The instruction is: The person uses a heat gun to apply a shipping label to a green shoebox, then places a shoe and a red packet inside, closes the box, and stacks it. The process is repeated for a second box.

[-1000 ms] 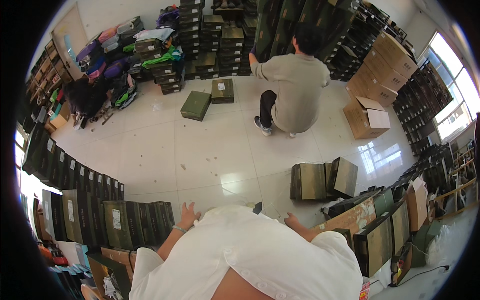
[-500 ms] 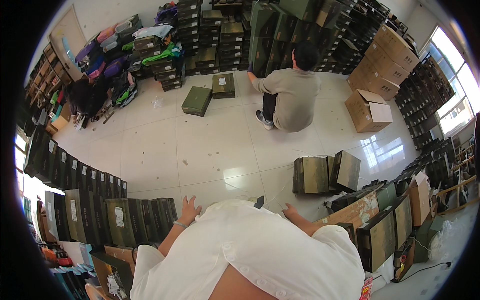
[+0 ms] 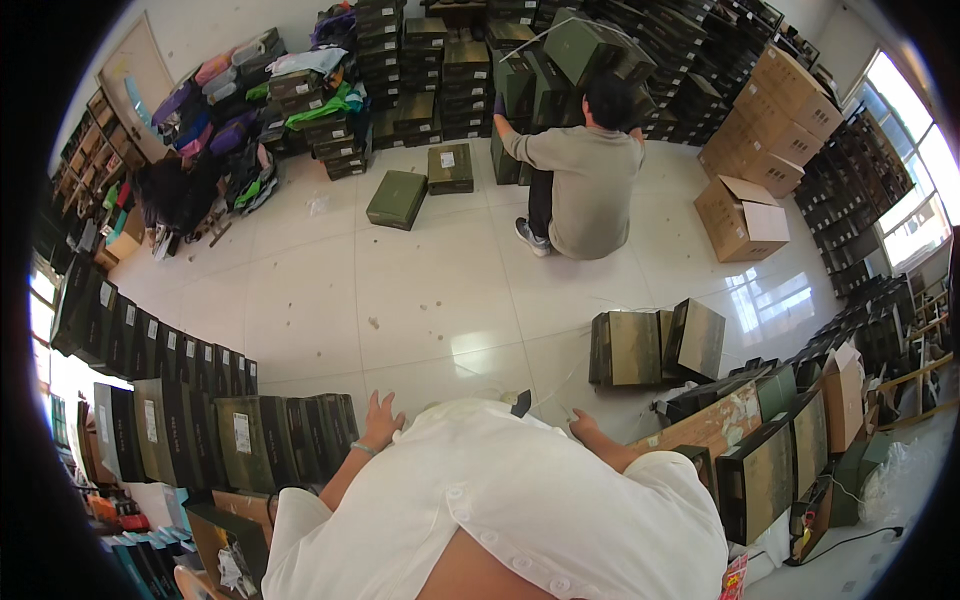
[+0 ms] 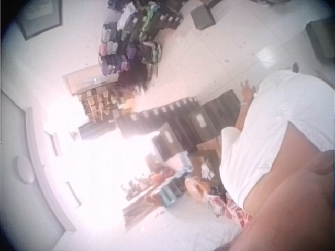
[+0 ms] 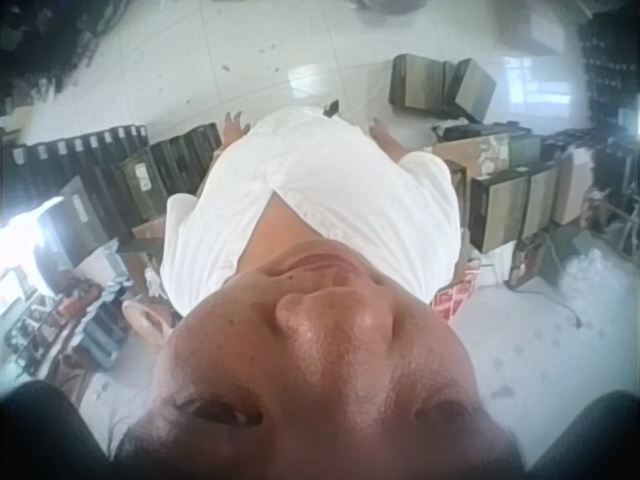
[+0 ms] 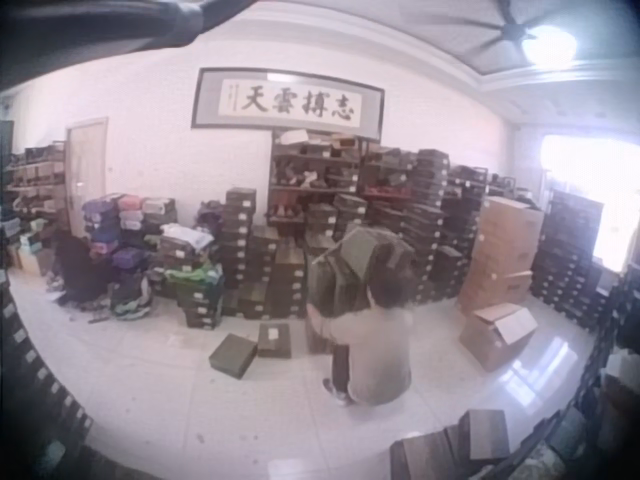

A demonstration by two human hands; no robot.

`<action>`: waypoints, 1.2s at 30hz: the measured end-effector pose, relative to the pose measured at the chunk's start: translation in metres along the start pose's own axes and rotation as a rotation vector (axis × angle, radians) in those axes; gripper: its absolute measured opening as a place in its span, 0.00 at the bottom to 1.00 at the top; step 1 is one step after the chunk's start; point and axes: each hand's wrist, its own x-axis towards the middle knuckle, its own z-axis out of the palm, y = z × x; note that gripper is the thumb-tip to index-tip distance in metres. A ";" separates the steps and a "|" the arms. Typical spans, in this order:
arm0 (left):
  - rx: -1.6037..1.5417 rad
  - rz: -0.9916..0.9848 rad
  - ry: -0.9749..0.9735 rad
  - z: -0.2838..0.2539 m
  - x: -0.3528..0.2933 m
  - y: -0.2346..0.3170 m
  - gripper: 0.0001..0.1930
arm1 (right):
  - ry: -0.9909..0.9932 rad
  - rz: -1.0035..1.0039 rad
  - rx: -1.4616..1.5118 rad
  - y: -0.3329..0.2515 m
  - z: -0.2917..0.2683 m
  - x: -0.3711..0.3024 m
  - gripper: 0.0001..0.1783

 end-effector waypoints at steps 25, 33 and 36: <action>-0.077 -0.015 -0.038 0.001 0.008 0.000 0.34 | -0.014 -0.037 -0.002 0.001 -0.001 0.013 0.31; -0.113 -0.002 -0.086 -0.007 0.011 0.010 0.34 | 0.014 -0.090 0.020 -0.001 -0.004 0.018 0.29; -0.085 -0.044 -0.101 -0.014 0.011 0.016 0.34 | -0.025 -0.040 0.036 -0.007 -0.005 0.009 0.29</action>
